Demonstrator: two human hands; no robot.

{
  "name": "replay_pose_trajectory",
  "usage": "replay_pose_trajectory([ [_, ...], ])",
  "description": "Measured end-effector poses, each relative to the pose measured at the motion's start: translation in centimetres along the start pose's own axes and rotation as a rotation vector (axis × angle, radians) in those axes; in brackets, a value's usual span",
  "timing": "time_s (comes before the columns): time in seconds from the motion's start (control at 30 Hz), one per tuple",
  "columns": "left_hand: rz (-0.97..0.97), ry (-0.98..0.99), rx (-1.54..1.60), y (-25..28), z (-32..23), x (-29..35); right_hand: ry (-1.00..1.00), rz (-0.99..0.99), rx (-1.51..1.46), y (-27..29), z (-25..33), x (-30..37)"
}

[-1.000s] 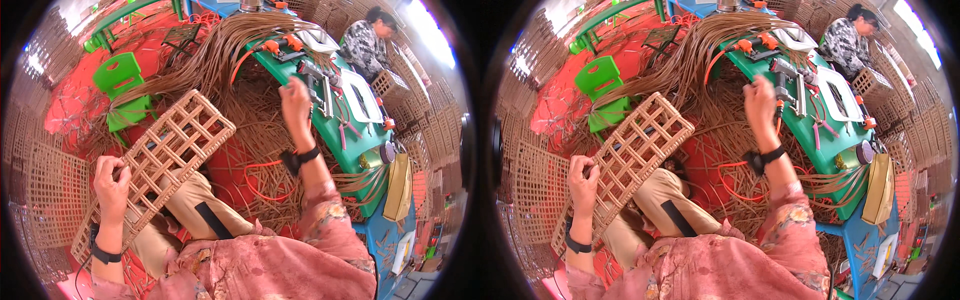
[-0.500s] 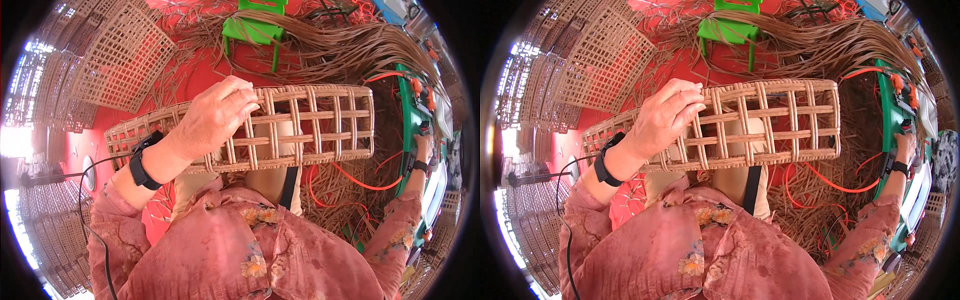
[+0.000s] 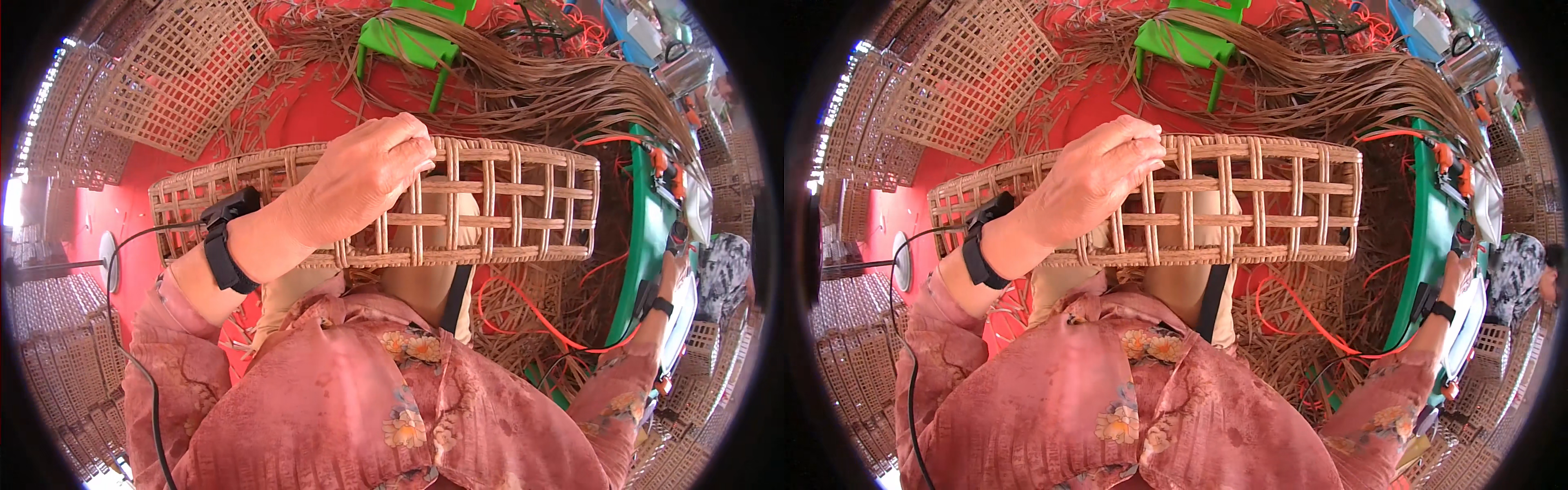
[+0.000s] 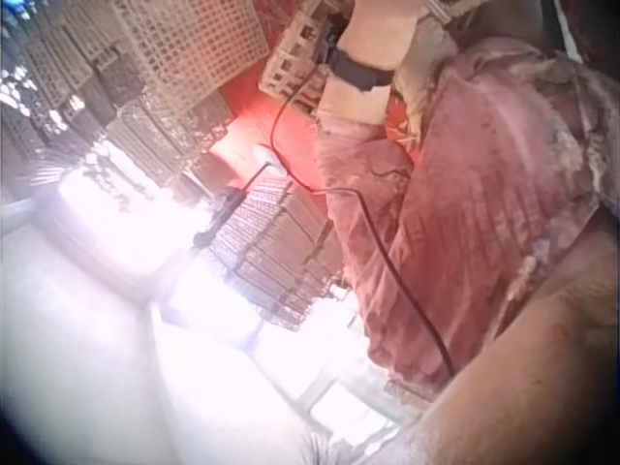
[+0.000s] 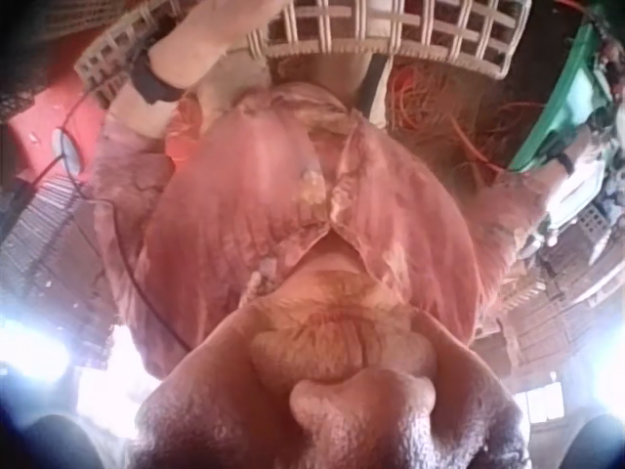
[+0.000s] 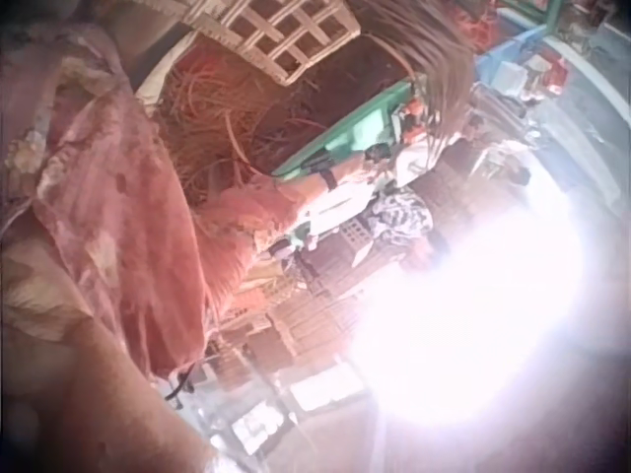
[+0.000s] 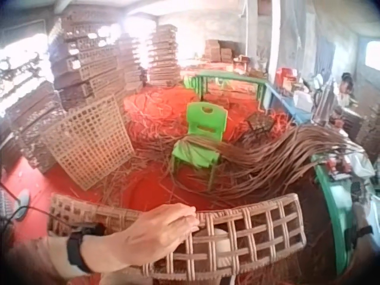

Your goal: The person is weaving material strips onto a furniture frame using their hands and a staple gun.

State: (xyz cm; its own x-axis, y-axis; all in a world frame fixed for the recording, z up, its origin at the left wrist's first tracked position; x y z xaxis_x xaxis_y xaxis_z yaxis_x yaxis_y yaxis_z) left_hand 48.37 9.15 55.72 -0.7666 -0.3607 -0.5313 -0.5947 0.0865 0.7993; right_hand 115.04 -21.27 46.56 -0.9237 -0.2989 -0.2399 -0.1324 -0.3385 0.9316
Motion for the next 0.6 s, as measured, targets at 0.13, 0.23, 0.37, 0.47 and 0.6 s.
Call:
replay_pose_trajectory([
  [0.13, -0.021, -0.012, -0.016, -0.1, 0.2, 0.4, 0.166, -0.008, -0.844, 5.0, 1.7, 4.2],
  [0.23, -0.039, 0.0, -0.007, -0.1, 0.4, 0.4, 0.108, 0.128, -0.906, 13.8, 11.7, 12.2],
  [0.37, -0.021, 0.096, -0.061, 0.1, 0.3, 0.6, 0.224, 0.438, -0.983, 17.9, 21.8, 20.9],
  [0.47, -0.041, 0.096, -0.016, 0.5, 0.6, 1.3, 0.264, 0.55, -1.042, 18.9, 29.4, 27.4],
  [0.6, -0.052, 0.118, 0.029, 0.7, 0.9, 1.8, 0.327, 0.921, -1.06, 17.5, 35.3, 32.1],
])
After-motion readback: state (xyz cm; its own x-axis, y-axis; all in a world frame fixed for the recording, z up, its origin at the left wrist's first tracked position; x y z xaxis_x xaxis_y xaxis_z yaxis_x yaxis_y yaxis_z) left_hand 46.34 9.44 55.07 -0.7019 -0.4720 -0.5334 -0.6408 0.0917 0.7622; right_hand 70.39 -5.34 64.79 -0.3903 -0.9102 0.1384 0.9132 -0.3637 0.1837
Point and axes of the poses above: each hand's wrist, its own x-axis away from the middle knuckle, its own y-axis out of the back of the hand, z = x × y, the point moved 5 cm from there along -x, towards the middle knuckle, and after that the axes turned 7 degrees about -x, right-handed, at the moved point
